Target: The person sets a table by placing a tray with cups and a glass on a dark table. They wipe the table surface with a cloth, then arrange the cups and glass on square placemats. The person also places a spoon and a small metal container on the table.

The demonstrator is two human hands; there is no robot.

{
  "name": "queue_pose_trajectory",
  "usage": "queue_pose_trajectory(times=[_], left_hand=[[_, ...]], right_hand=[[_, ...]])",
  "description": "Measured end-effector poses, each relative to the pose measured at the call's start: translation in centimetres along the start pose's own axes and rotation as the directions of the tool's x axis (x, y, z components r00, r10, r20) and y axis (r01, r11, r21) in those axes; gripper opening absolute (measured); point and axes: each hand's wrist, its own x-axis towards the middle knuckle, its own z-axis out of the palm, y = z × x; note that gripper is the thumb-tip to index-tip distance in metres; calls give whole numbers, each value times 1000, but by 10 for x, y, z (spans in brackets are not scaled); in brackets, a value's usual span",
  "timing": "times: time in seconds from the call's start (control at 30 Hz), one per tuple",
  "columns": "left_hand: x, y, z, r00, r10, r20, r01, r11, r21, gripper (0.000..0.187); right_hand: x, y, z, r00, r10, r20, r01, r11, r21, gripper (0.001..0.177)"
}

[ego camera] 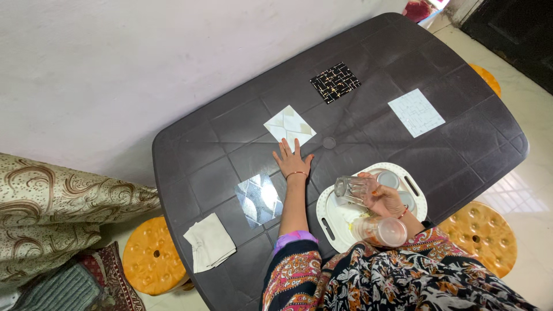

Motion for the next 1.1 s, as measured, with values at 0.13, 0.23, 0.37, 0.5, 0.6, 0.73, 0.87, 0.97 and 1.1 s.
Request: queue_pose_trajectory(times=[0.13,0.23,0.37,0.5,0.6,0.73,0.87,0.97,1.1], left_hand=[[9,-13,-10,997,-25,73,21,998,55,87],[21,-27,-15,996,-59,66,52,994,92,86],[35,-50,-17,992,-104,65,95,988,119,84],[43,-65,-20,986,-164,24,163,986,25,84],[25,-63,-9,984,-160,-73,152,983,-103,81],[-71,-85,0,932,-151,-330,71,968,-242,75],[-180,-125,0,862,-375,-341,324,925,-198,83],[-222,-138,7,835,-402,-377,354,915,-193,81],[-218,-129,12,878,-346,-331,311,938,-156,85]], right_hand=[[8,0,-5,1000,3,13,-2,1000,-1,66],[7,-3,-11,1000,-2,10,2,1000,-2,66],[7,-10,-16,1000,-8,25,9,1000,-8,66],[12,-14,-9,999,49,5,-49,995,-86,66],[20,-17,-9,999,32,-37,-40,971,-238,72],[20,-20,-13,999,35,-6,-35,976,-216,71],[22,-23,-7,998,54,35,-45,972,-232,78],[21,-29,9,994,62,86,-42,974,-221,80],[29,-41,33,997,66,42,-40,894,-445,94]])
